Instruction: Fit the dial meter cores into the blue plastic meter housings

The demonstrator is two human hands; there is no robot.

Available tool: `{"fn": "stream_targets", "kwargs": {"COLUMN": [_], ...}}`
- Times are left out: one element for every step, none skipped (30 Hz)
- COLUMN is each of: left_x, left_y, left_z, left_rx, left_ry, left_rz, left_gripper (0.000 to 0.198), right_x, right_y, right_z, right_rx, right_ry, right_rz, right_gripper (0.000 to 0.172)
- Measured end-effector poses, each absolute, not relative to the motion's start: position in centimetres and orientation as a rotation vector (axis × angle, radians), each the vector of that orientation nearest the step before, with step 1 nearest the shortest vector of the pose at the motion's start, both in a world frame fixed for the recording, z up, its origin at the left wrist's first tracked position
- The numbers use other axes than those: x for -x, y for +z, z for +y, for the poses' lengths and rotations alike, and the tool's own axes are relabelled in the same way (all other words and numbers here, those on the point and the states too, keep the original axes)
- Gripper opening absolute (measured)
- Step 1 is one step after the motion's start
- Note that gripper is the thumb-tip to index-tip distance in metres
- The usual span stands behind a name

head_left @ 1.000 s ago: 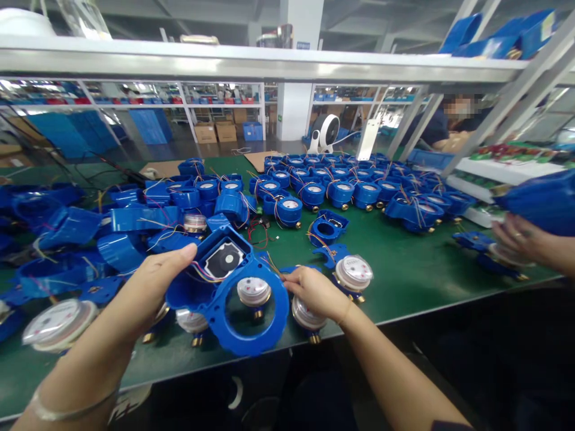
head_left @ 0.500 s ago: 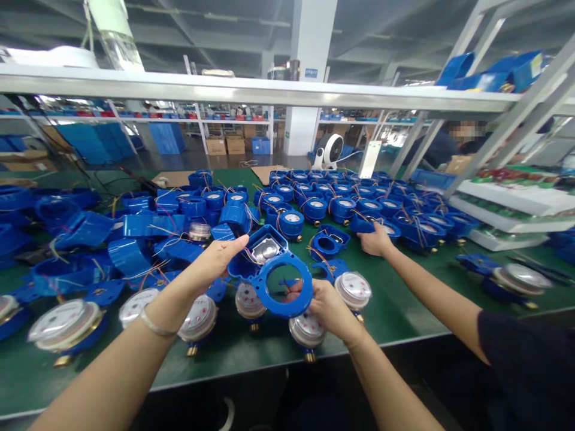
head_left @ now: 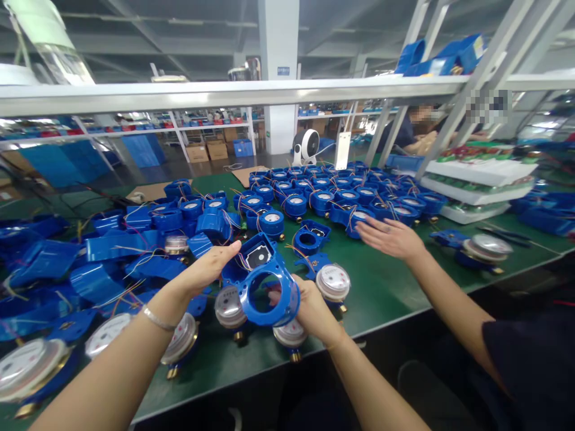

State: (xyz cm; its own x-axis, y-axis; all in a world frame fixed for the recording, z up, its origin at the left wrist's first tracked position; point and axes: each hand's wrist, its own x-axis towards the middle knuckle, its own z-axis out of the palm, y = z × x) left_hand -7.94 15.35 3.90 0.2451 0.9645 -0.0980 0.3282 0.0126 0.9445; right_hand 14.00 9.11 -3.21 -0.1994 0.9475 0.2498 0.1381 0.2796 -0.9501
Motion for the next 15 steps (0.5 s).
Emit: {"fn": "stream_targets", "kwargs": {"left_x": [7.8,7.6,7.5,7.3,7.2,7.0,6.9,6.8,6.6,6.5,6.4,6.3,6.3,6.2,6.2], "left_y": [3.8,3.6,3.5,3.3,3.2,3.0,2.9,2.8,2.7,2.7,2.6,2.6,2.6,2.6,2.6], "left_z": [15.5,15.7,15.8,16.0,16.1,16.3,16.4,16.5,16.5,16.6,16.6,16.6,16.6,16.7,16.7], "left_rx": [-1.528,-1.536,-1.536,-1.528,-1.519,-1.513,-1.511,-1.510,-1.511,-1.513,-1.513,-1.513,-1.512,-1.511,-1.509], "left_ry": [0.761,0.726,0.698,0.679,0.672,0.672,0.670,0.670,0.668,0.666,0.665,0.663,0.662,0.661,0.658], "left_rz": [1.241,1.221,1.209,1.206,1.208,1.212,1.214,1.214,1.210,1.203,1.196,1.189,1.182,1.177,1.172], "left_gripper": [0.056,0.057,0.058,0.059,0.059,0.059,0.059,0.058,0.058,0.058,0.058,0.058,0.059,0.059,0.059], "right_x": [-14.0,-13.9,-13.9,-13.8,-13.8,-13.7,-13.7,-13.7,-13.7,-13.7,-13.7,-13.7,-13.8,-13.8,-13.8], "right_y": [-3.2,-3.3,-3.3,-3.4,-3.5,-3.6,-3.6,-3.7,-3.7,-3.7,-3.7,-3.7,-3.7,-3.7,-3.7], "right_z": [9.0,9.0,9.0,8.9,8.9,8.9,8.9,8.9,8.9,8.9,8.9,8.9,8.9,8.9,8.9], "right_rx": [1.034,1.041,1.045,1.043,1.036,1.025,1.017,1.012,1.009,1.005,0.999,0.993,0.988,0.986,0.988], "right_ry": [1.030,1.001,0.963,0.920,0.875,0.835,0.800,0.773,0.755,0.752,0.765,0.787,0.812,0.832,0.845], "right_rz": [-1.572,-1.559,-1.548,-1.544,-1.543,-1.548,-1.556,-1.562,-1.558,-1.547,-1.534,-1.521,-1.503,-1.492,-1.489], "right_gripper": [0.022,0.022,0.022,0.021,0.020,0.017,0.015,0.013,0.012,0.011,0.011,0.011,0.010,0.011,0.011]}}
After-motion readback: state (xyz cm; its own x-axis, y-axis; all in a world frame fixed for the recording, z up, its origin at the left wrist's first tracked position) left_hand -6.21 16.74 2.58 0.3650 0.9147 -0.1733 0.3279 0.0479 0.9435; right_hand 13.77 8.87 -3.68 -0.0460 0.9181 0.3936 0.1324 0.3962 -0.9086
